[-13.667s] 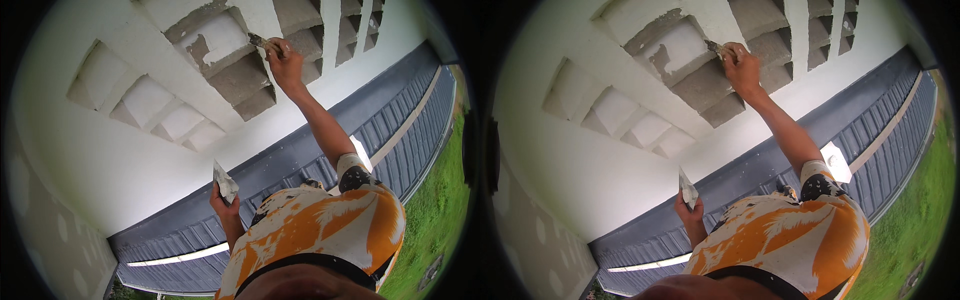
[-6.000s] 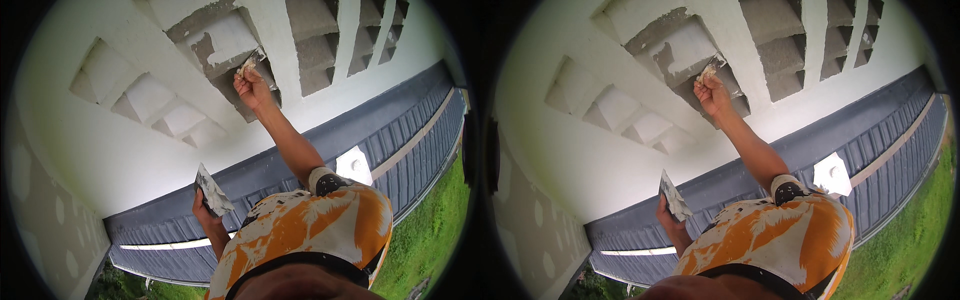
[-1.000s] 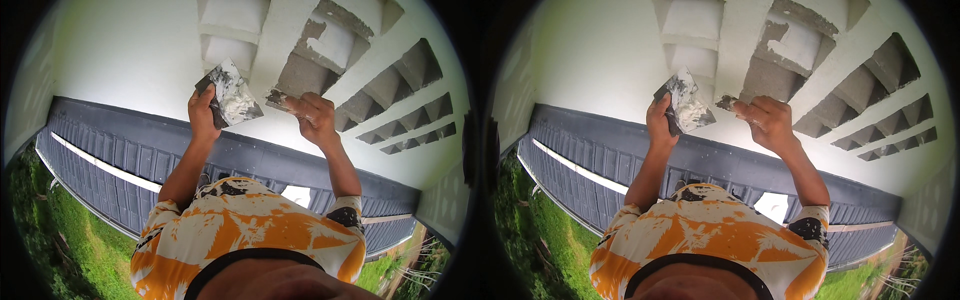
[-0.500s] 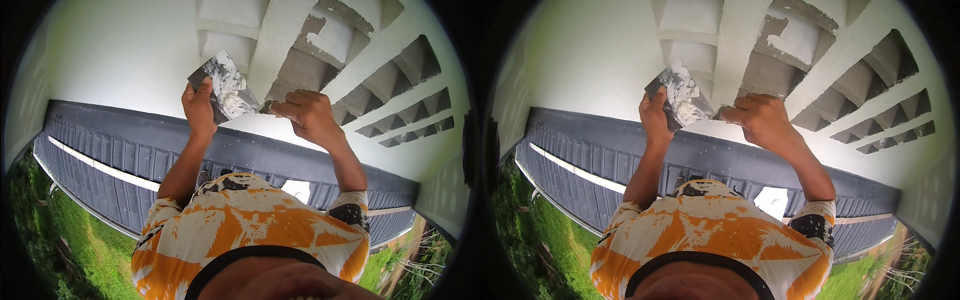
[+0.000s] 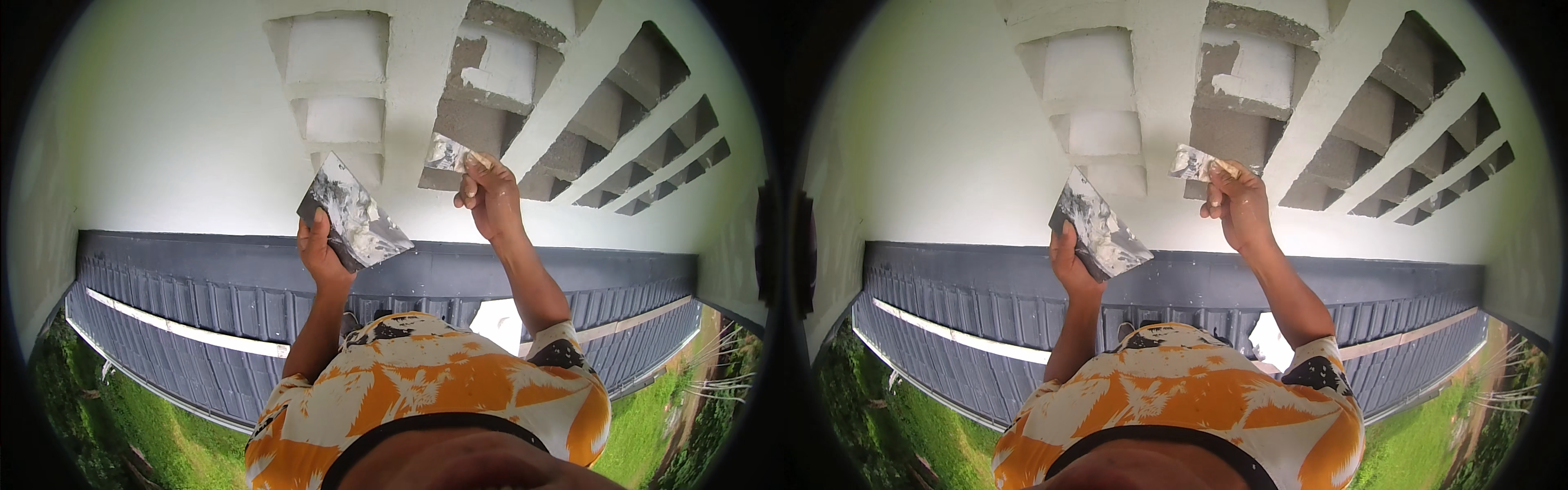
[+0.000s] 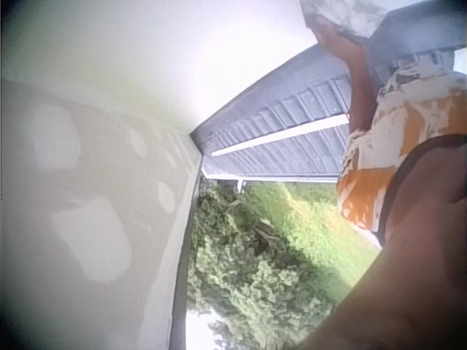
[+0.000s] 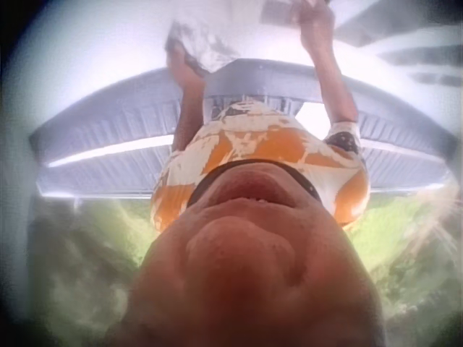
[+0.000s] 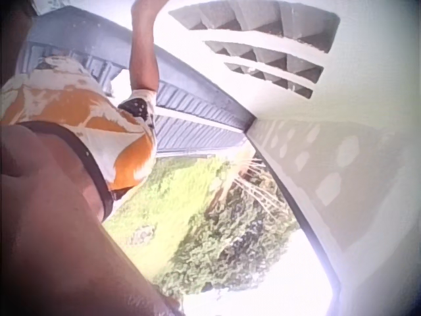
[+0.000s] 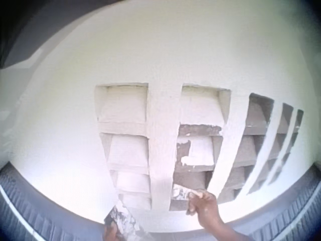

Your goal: The person applies white plaster to a decorative wall section with recessed rectangular panels using a small trowel and a larger hawk. They repeatedly scoop plaster from the hawk and smooth it into the panel edges and corners.

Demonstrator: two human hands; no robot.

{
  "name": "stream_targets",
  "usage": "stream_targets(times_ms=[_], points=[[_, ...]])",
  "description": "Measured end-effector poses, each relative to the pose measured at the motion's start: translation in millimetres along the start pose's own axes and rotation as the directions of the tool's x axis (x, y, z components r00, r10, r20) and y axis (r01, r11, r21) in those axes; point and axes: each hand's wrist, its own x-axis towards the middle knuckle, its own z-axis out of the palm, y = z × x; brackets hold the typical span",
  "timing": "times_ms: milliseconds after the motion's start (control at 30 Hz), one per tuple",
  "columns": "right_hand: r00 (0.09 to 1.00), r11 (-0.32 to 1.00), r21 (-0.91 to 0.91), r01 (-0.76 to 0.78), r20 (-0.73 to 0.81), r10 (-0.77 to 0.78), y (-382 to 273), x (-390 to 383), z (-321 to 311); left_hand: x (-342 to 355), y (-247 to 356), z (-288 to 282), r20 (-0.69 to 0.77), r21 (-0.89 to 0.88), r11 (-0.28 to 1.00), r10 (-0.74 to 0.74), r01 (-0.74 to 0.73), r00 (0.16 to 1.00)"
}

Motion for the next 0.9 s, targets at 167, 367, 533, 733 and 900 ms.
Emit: stream_targets(times_ms=[167, 367, 533, 733, 900], points=[[0.687, 0.265, -0.854, 0.449, 0.140, -0.713, -49.7, 55.8, -6.8, -7.9, 11.1, -41.9, -0.132, 0.043, 0.998, -0.049, 0.056, 0.990], [0.574, -0.461, -0.871, 0.171, 0.468, -0.672, -70.6, 135.9, 3.9, -17.8, 7.9, -83.4, -0.212, 0.137, 0.983, -0.093, 0.124, 0.973], [0.661, -0.535, -0.824, 0.185, 0.507, -0.553, -49.1, 122.0, -5.5, -27.1, 31.9, -122.8, -0.292, 0.212, 0.968, -0.070, 0.136, 0.954], [0.581, -0.451, -0.879, 0.156, 0.451, -0.677, -87.2, 138.8, -6.4, -12.6, 61.1, -153.2, -0.258, 0.286, 0.941, -0.104, 0.178, 0.961], [0.764, -0.541, -0.833, 0.117, 0.424, -0.487, -73.4, 122.6, 4.8, 3.5, 77.2, -175.2, -0.230, 0.398, 0.901, -0.087, 0.175, 0.969]])
